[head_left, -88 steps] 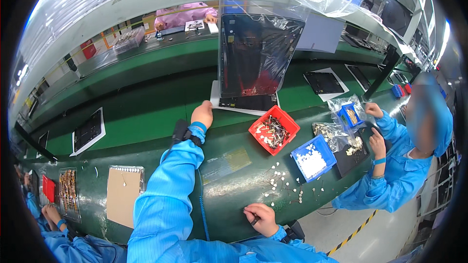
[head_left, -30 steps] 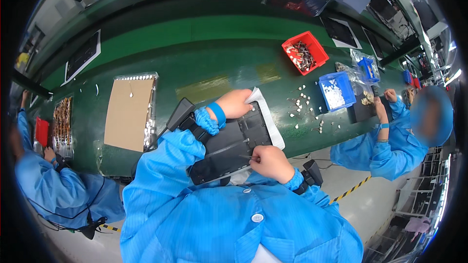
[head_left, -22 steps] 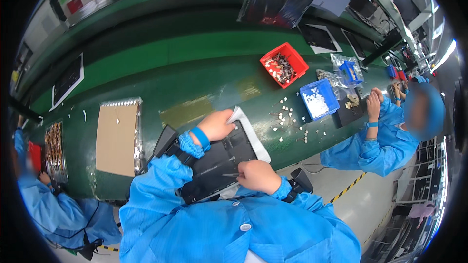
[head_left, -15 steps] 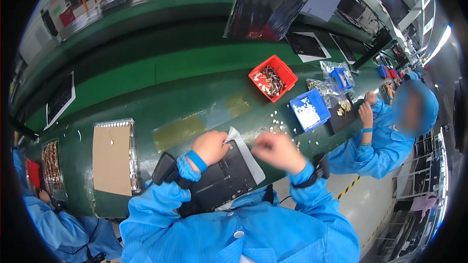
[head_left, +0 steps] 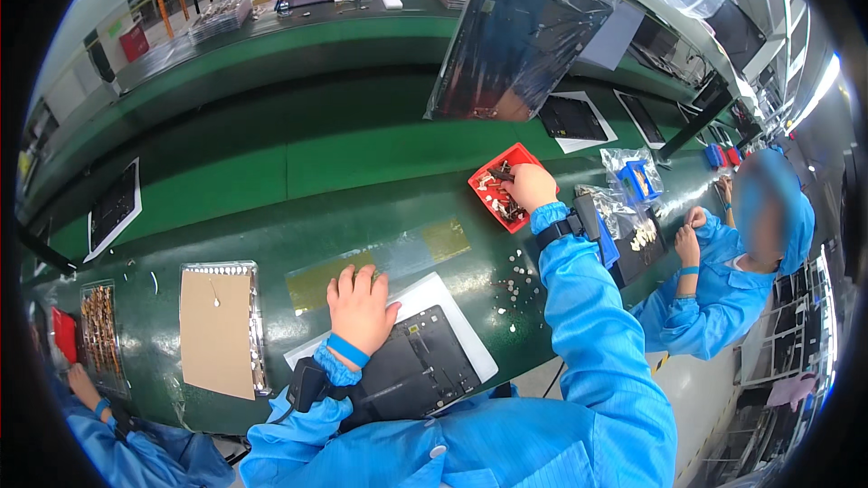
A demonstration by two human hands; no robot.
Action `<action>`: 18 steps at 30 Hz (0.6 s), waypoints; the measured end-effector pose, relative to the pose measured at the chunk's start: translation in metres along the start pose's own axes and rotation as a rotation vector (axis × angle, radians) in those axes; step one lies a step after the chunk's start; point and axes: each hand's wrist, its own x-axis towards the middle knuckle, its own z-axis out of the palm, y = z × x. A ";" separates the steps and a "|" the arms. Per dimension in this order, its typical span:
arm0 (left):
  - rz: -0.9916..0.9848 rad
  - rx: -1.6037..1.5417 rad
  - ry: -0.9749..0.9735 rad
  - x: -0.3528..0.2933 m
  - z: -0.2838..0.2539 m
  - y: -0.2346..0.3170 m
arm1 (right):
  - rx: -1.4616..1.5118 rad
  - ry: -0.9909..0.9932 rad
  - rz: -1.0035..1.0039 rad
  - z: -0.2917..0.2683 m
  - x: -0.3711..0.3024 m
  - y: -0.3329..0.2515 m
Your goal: Assembling tablet components on a factory production line.
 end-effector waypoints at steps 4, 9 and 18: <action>0.008 -0.028 0.027 0.000 0.001 -0.002 | -0.017 -0.002 -0.045 0.001 0.003 0.000; 0.003 -0.033 0.051 0.000 0.002 -0.005 | 0.122 -0.071 -0.028 0.000 0.003 -0.001; 0.011 -0.054 0.062 -0.001 0.005 -0.006 | 0.083 -0.049 -0.088 -0.001 0.001 -0.002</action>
